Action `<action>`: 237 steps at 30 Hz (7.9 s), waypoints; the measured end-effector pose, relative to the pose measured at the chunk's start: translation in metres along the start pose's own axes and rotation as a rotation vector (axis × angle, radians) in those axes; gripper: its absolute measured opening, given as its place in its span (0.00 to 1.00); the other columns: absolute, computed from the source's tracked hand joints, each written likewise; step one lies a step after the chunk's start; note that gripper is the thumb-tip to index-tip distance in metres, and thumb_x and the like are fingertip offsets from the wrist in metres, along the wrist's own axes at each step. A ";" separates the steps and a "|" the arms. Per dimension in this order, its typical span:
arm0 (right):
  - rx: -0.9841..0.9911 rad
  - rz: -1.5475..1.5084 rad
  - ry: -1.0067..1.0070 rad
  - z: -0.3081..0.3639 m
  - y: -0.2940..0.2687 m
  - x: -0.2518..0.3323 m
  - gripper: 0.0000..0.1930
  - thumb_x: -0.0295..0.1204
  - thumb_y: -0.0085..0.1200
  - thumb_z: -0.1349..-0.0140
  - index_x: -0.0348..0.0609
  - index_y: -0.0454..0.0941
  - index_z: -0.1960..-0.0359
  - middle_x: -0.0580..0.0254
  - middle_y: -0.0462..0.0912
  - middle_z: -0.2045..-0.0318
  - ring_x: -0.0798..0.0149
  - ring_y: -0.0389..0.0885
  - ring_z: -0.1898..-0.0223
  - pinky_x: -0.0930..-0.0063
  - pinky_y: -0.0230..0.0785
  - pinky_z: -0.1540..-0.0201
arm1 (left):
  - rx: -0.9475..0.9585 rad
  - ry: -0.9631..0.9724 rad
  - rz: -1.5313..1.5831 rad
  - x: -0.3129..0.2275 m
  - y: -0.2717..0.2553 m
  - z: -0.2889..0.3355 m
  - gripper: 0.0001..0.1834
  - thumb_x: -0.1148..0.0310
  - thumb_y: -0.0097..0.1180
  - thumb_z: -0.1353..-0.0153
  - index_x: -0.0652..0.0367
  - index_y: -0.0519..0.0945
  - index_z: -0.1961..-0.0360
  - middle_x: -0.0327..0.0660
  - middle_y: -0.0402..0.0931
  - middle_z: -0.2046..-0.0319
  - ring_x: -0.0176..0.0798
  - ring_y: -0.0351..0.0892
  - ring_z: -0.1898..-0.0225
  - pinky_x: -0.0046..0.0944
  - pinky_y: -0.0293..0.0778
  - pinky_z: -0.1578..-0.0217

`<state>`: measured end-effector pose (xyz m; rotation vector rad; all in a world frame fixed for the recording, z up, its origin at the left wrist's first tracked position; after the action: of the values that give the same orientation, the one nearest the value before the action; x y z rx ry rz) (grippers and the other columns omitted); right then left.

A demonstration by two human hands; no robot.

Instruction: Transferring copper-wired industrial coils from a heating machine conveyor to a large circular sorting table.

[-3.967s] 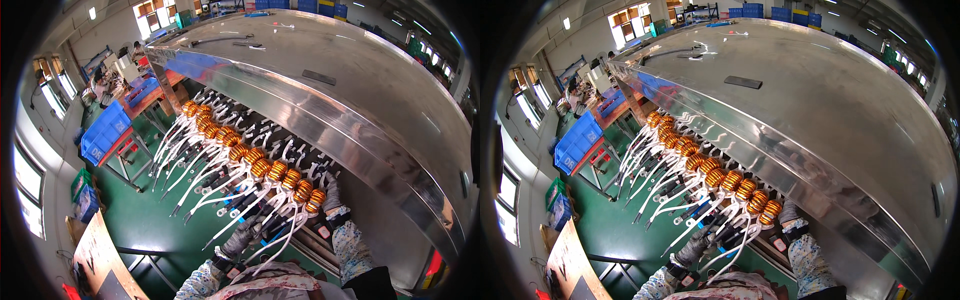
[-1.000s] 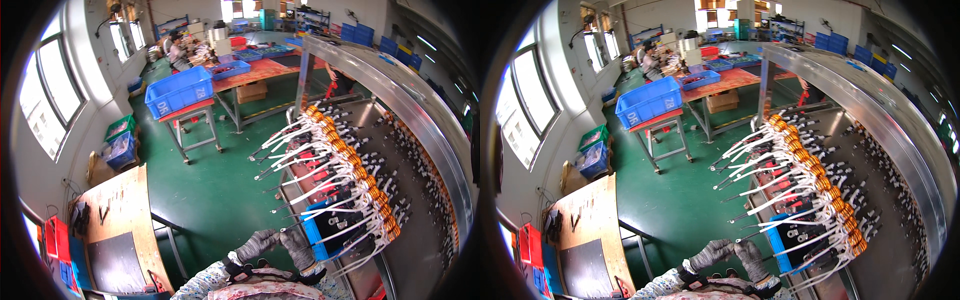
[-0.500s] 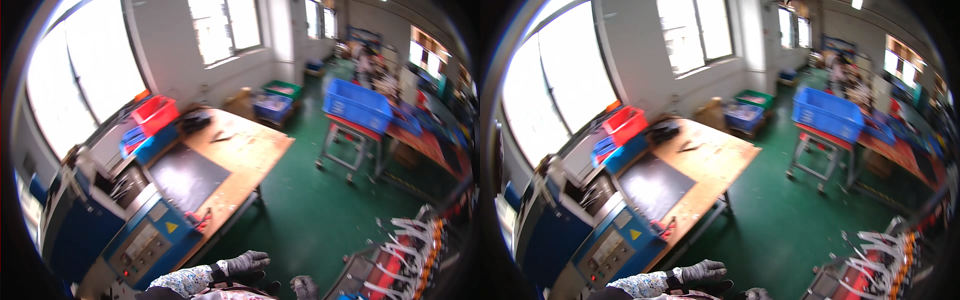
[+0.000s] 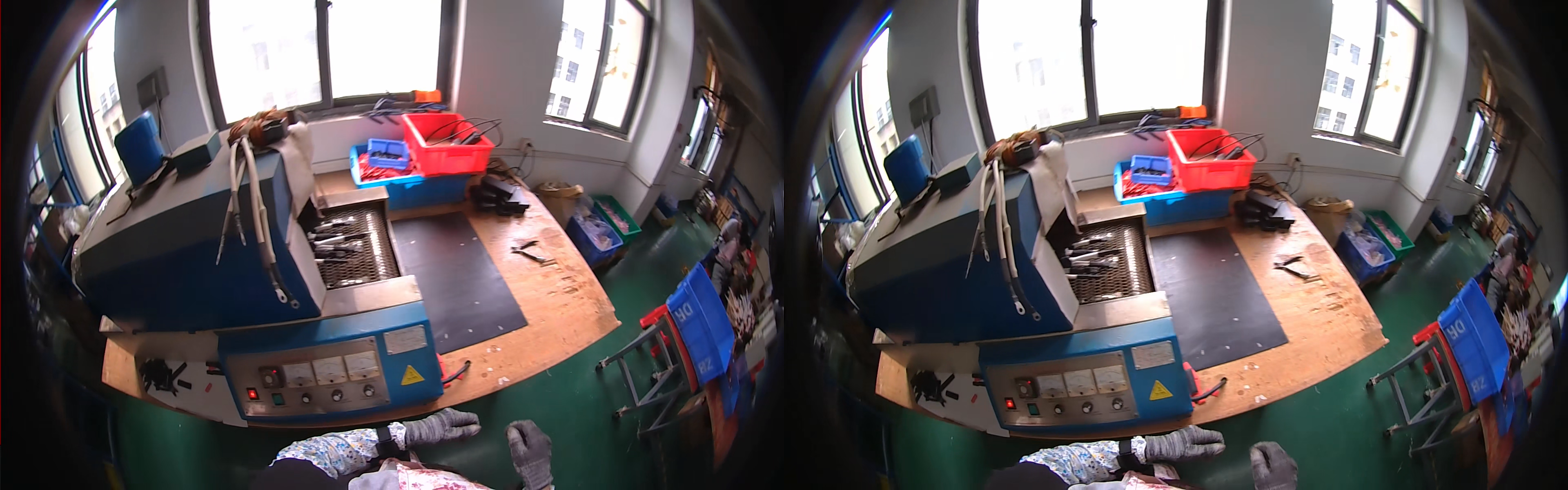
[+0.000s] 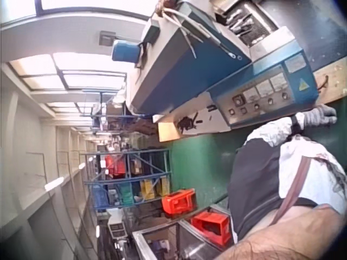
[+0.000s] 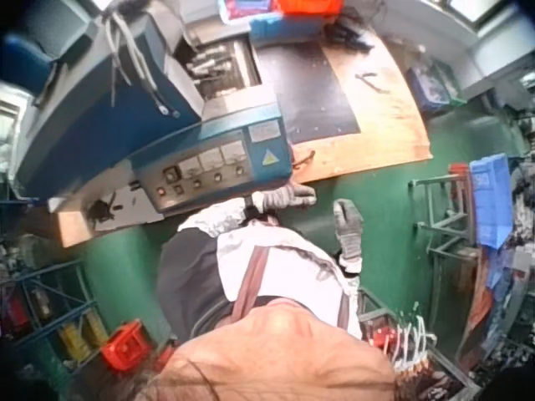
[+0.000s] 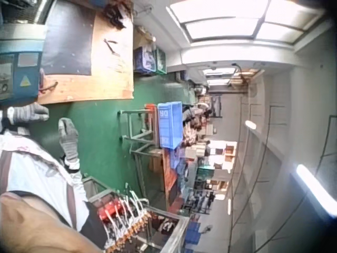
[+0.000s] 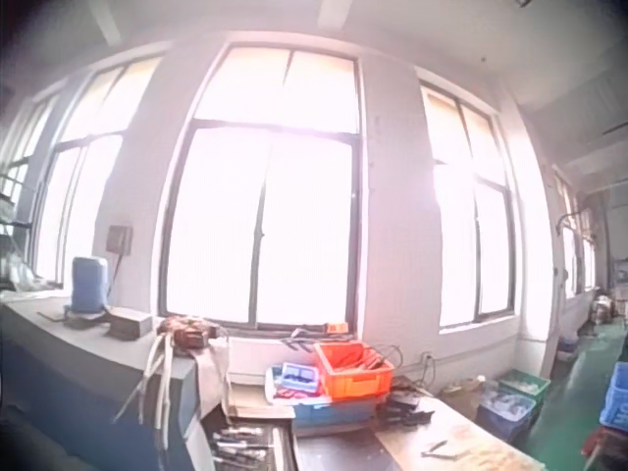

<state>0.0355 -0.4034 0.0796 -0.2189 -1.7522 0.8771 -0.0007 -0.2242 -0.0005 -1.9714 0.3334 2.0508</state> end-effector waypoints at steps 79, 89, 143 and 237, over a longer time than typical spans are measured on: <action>0.347 -0.174 -0.900 -0.218 0.208 0.117 0.08 0.21 0.52 0.54 0.40 0.70 0.70 0.54 0.70 0.72 0.52 0.71 0.68 0.63 0.64 0.65 | -0.805 -0.547 -0.052 0.003 0.021 0.265 0.16 0.55 0.51 0.42 0.59 0.77 0.68 0.38 0.74 0.77 0.33 0.72 0.70 0.34 0.68 0.66; 0.385 -0.231 -0.912 -0.219 0.202 0.115 0.08 0.22 0.52 0.54 0.41 0.71 0.70 0.52 0.71 0.72 0.51 0.71 0.68 0.61 0.65 0.65 | -0.856 -0.650 -0.007 -0.018 0.023 0.265 0.16 0.55 0.51 0.42 0.58 0.78 0.68 0.37 0.74 0.77 0.32 0.72 0.70 0.34 0.68 0.66; 0.529 -0.209 -0.090 -0.371 0.293 0.011 0.42 0.45 0.65 0.57 0.38 0.60 0.43 0.45 0.70 0.50 0.52 0.71 0.50 0.64 0.64 0.48 | -1.077 0.312 0.736 -0.010 -0.246 0.066 0.24 0.63 0.47 0.37 0.66 0.61 0.45 0.55 0.67 0.53 0.50 0.70 0.50 0.43 0.68 0.48; 0.426 -1.554 0.259 -0.429 0.271 0.115 0.18 0.38 0.49 0.40 0.35 0.69 0.56 0.55 0.77 0.67 0.66 0.79 0.66 0.73 0.74 0.62 | -1.177 0.188 1.008 -0.011 -0.235 0.053 0.39 0.51 0.46 0.40 0.54 0.44 0.34 0.58 0.63 0.47 0.56 0.72 0.52 0.48 0.71 0.52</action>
<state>0.2995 0.0434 0.0380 1.1254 -0.9603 0.0028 0.0335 0.0139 0.0191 -3.1078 0.1484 3.1347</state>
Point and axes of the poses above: each hand's wrist, its own z-axis away from the middle knuckle, its own y-axis out of the palm, x = y × z, the point moved 3 cm from there along -z, towards the middle knuckle
